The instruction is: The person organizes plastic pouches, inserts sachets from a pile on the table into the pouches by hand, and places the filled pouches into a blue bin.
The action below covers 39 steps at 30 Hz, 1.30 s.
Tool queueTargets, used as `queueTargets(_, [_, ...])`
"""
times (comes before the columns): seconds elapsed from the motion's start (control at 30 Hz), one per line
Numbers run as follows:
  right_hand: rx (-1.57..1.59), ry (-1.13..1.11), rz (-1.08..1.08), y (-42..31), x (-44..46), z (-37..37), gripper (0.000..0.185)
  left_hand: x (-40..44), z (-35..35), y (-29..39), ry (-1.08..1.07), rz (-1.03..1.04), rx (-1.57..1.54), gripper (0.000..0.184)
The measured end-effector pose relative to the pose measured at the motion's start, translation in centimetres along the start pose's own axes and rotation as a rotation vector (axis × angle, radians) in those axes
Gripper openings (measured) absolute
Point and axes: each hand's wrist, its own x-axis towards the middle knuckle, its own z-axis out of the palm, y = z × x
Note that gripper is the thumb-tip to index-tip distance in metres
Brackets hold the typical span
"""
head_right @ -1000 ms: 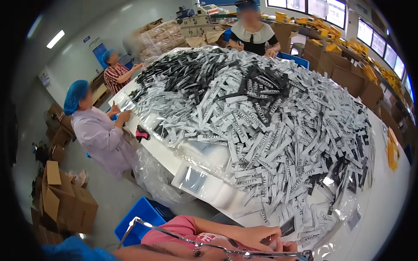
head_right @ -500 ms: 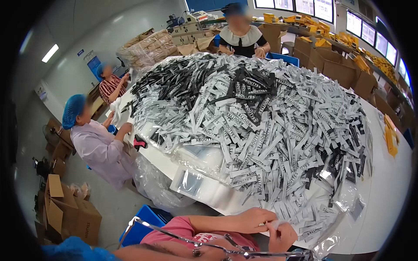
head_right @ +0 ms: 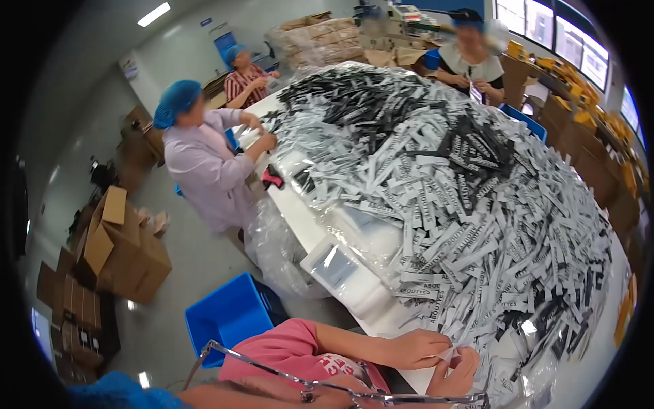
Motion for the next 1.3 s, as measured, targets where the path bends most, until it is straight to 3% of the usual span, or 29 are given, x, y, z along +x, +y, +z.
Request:
queueTargets(0.1, [-0.168, -0.162, 0.131, 3.9, -2.2, 0.5, 0.018, -0.9, 0.9, -0.6, 0.004, -0.004, 0.008, 0.022])
queueTargets(0.23, [-0.448, -0.342, 0.389, 6.3, -4.6, 0.7, 0.044, -1.0, 0.0, -0.1, 0.074, 0.054, 0.191, 0.023])
queueTargets(0.3, [-0.400, -0.066, 0.219, 10.7, -6.7, 1.3, 0.023, -0.5, -0.6, 0.0, 0.173, 0.068, 0.207, 0.022])
queueTargets(0.37, [-0.324, 0.097, 0.080, 13.2, -7.7, 1.4, 0.018, -0.3, -0.5, -0.1, 0.166, 0.093, 0.219, 0.022])
queueTargets(0.53, [-0.138, -0.064, 0.103, 7.2, -5.6, 0.9, 0.023, -0.2, 1.9, 0.8, 0.059, 0.210, 0.271, 0.022])
queueTargets(0.6, [-0.108, -0.102, 0.115, 6.9, -5.6, 0.7, 0.025, -0.5, 1.5, 1.2, -0.110, 0.168, 0.221, 0.032])
queueTargets(0.7, [-0.075, -0.157, 0.131, 6.8, -5.8, -0.2, 0.029, -0.5, 0.6, 3.2, -0.049, 0.105, -0.092, 0.050])
queueTargets(0.77, [-0.034, -0.202, 0.164, 6.6, -6.2, -1.3, 0.031, -0.5, -0.1, 4.0, -0.091, 0.162, -0.055, 0.062])
queueTargets(0.83, [0.042, -0.254, 0.208, 6.2, -6.7, -2.5, 0.033, -0.1, 1.4, 3.7, -0.282, 0.397, 0.259, 0.074])
queueTargets(0.87, [0.071, -0.265, 0.215, 6.0, -7.2, -3.1, 0.034, -0.2, 2.6, 3.4, -0.261, 0.394, 0.200, 0.074])
queueTargets(0.9, [0.071, -0.269, 0.212, 5.9, -7.5, -3.7, 0.035, -0.4, 3.7, 3.2, -0.252, 0.392, 0.136, 0.074])
queueTargets(0.97, [-0.217, -0.105, 0.024, 3.1, -7.4, -4.8, 0.031, 0.0, 5.6, 3.4, -0.182, 0.414, 0.156, 0.072])
queueTargets(1.03, [-0.249, -0.151, 0.218, 3.3, -8.9, -6.0, 0.035, 0.8, 5.2, 4.2, -0.185, 0.408, 0.011, 0.075])
queueTargets(1.13, [0.028, -0.201, 0.391, 2.5, -8.2, -7.6, 0.039, 1.1, 4.7, 4.0, -0.255, 0.341, -0.105, 0.076])
queueTargets(1.23, [0.380, -0.251, 0.287, 3.5, -7.7, -8.9, 0.033, 0.7, 3.1, 3.6, -0.208, 0.237, -0.117, 0.074])
queueTargets(1.27, [0.572, -0.263, 0.340, 4.8, -6.8, -9.1, 0.026, 0.5, 1.9, 3.3, -0.207, 0.191, -0.143, 0.073])
queueTargets(1.3, [0.426, -0.131, 0.499, 5.7, -4.9, -8.6, 0.018, 0.1, 1.1, 3.3, -0.202, 0.133, -0.171, 0.071])
